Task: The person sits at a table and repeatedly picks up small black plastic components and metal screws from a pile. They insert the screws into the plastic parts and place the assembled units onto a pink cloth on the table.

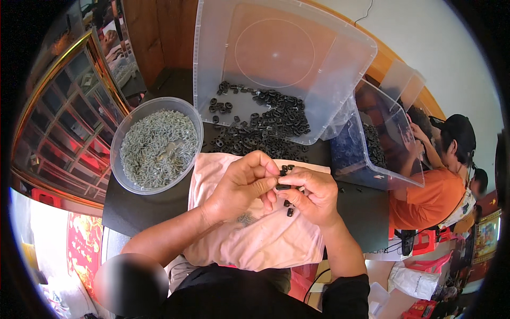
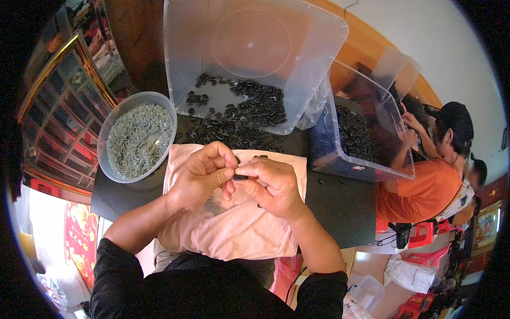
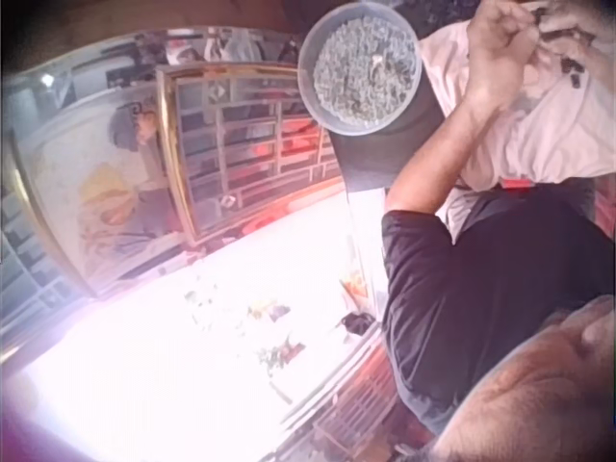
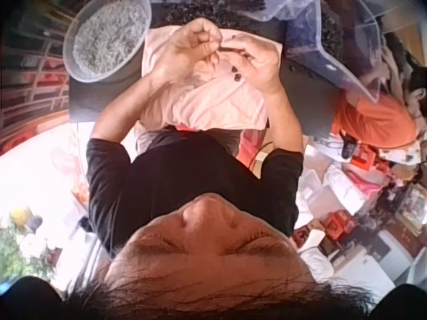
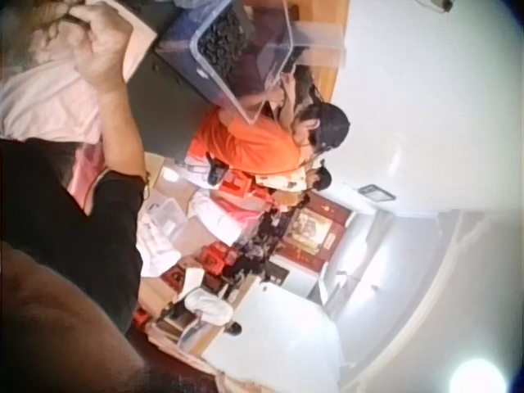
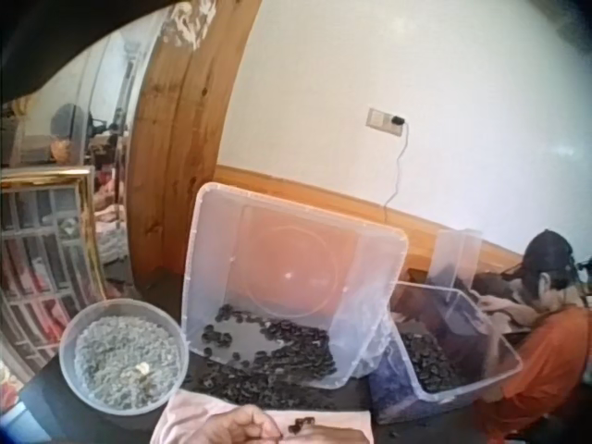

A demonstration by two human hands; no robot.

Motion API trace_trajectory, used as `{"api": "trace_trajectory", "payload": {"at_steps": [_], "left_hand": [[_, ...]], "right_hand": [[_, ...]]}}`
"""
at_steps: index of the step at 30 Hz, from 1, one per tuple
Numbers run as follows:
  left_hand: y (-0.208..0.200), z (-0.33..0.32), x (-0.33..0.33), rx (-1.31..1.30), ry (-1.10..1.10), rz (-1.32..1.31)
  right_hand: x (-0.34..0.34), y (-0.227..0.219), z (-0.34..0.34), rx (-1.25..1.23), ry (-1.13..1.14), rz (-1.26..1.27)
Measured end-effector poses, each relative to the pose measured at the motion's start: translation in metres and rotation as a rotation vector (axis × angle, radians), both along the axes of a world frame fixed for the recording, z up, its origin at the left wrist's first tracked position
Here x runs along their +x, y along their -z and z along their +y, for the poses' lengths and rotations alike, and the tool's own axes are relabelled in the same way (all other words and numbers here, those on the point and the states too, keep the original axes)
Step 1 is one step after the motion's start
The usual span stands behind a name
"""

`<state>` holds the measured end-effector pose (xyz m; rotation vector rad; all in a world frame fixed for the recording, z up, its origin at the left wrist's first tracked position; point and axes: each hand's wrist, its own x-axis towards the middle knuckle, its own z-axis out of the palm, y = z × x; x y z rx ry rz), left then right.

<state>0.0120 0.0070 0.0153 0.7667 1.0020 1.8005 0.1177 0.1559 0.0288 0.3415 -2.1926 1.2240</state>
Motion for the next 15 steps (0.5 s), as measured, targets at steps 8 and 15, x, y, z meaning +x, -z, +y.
{"api": "trace_trajectory", "payload": {"at_steps": [8, 15], "left_hand": [[0.001, 0.001, -0.004, 0.046, -0.034, -0.023], [-0.001, -0.001, -0.006, 0.026, -0.044, -0.025]], "right_hand": [[-0.004, 0.002, 0.011, 0.104, -0.029, 0.066], [-0.002, -0.005, 0.000, 0.103, 0.005, 0.030]]}}
